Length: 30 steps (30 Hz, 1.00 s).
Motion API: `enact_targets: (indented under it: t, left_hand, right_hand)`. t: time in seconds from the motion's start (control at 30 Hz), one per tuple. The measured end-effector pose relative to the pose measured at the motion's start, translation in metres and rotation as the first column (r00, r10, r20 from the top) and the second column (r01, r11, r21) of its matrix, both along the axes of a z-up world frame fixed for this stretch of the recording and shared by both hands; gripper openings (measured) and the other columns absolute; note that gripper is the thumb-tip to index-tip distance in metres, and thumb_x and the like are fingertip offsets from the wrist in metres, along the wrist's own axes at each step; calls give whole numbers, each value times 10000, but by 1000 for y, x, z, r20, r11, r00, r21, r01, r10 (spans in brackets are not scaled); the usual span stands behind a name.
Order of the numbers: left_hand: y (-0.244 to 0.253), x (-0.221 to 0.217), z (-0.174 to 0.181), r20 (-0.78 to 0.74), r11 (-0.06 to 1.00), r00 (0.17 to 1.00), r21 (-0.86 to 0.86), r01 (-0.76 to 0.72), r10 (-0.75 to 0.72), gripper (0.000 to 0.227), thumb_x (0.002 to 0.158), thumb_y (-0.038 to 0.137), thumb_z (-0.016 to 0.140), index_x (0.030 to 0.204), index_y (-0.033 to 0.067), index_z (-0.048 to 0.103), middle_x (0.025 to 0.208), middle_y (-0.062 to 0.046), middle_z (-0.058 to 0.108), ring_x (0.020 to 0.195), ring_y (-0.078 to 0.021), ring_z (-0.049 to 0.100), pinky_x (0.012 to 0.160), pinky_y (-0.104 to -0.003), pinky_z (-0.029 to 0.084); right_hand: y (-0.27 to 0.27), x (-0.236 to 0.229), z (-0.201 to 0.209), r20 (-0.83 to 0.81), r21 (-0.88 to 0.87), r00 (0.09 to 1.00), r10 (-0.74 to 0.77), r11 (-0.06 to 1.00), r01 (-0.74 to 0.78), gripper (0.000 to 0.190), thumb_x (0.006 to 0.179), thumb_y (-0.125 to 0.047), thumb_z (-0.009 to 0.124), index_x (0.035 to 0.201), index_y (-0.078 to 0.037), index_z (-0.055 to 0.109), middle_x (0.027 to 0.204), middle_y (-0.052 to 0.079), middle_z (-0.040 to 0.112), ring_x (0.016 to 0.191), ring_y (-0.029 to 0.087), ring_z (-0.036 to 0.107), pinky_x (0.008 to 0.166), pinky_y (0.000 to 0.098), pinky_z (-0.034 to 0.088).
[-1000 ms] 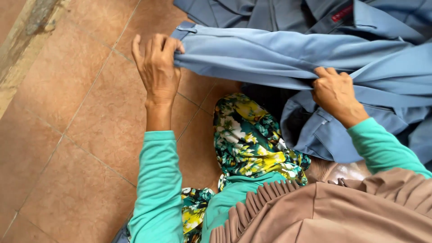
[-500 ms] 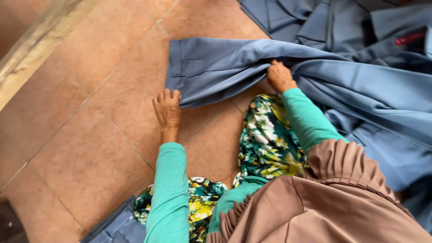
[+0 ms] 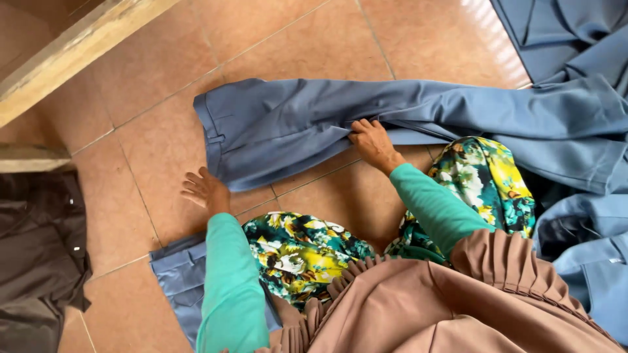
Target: Folding and stacking multiple pairs of blue trousers on a tiled floor.
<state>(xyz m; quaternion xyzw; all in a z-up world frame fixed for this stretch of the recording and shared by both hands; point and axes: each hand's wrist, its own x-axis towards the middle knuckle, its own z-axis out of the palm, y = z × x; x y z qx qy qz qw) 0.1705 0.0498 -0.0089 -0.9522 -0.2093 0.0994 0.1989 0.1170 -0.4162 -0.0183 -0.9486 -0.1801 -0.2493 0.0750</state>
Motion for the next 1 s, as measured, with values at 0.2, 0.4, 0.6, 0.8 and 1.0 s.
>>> enact_targets:
  t: [0.2, 0.4, 0.6, 0.8, 1.0]
  left_hand:
    - [-152, -91, 31, -277, 282, 944, -934, -219, -182, 713, 863, 777, 661, 1182, 150, 775, 952, -166, 782, 836, -281, 778, 671, -339, 636]
    - [-252, -64, 42, -649, -736, 741, -584, -342, 171, 1342, 708, 968, 543, 1559, -47, 323, 1515, -349, 427, 1346, -433, 529, 1114, -530, 452]
    - [-209, -39, 50, -580, -772, 655, -636, 8, 485, 1041, 939, 465, 729, 1607, 23, 63, 1650, -294, 104, 1428, -597, 299, 1097, -779, 318]
    - [-26, -6, -62, -593, -815, 598, -546, 193, 539, 1026, 951, 602, 707, 1603, 29, 162, 1657, -273, 177, 1520, -484, 190, 1210, -706, 139]
    - [42, -18, -44, -533, -680, 423, -599, 423, 732, 822, 1010, 584, 518, 1587, 41, 300, 1629, -219, 321, 1505, -406, 290, 1203, -642, 295]
  right_hand:
    - [62, -5, 39, 60, 144, 995, 80, 986, -88, 120, 891, -170, 650, 783, -206, 686, 877, -63, 526, 825, 137, 571, 669, 277, 471]
    - [83, -45, 58, 36, 105, 988, 151, 982, -154, 160, 879, -149, 629, 721, -170, 646, 848, -22, 496, 768, 187, 553, 624, 310, 464]
    - [42, -45, 15, -63, -46, 997, 44, 998, -47, 129, 866, -187, 645, 739, -205, 635, 868, -32, 486, 835, 199, 525, 668, 347, 435]
    - [18, -53, -9, -63, -177, 998, 23, 984, -34, 81, 755, -207, 683, 688, -247, 660, 842, -51, 488, 820, 198, 508, 744, 400, 398]
    - [48, -57, -12, -92, -80, 993, 81, 993, -88, 61, 794, -180, 659, 775, -238, 669, 1002, -36, 529, 934, 197, 509, 775, 389, 388]
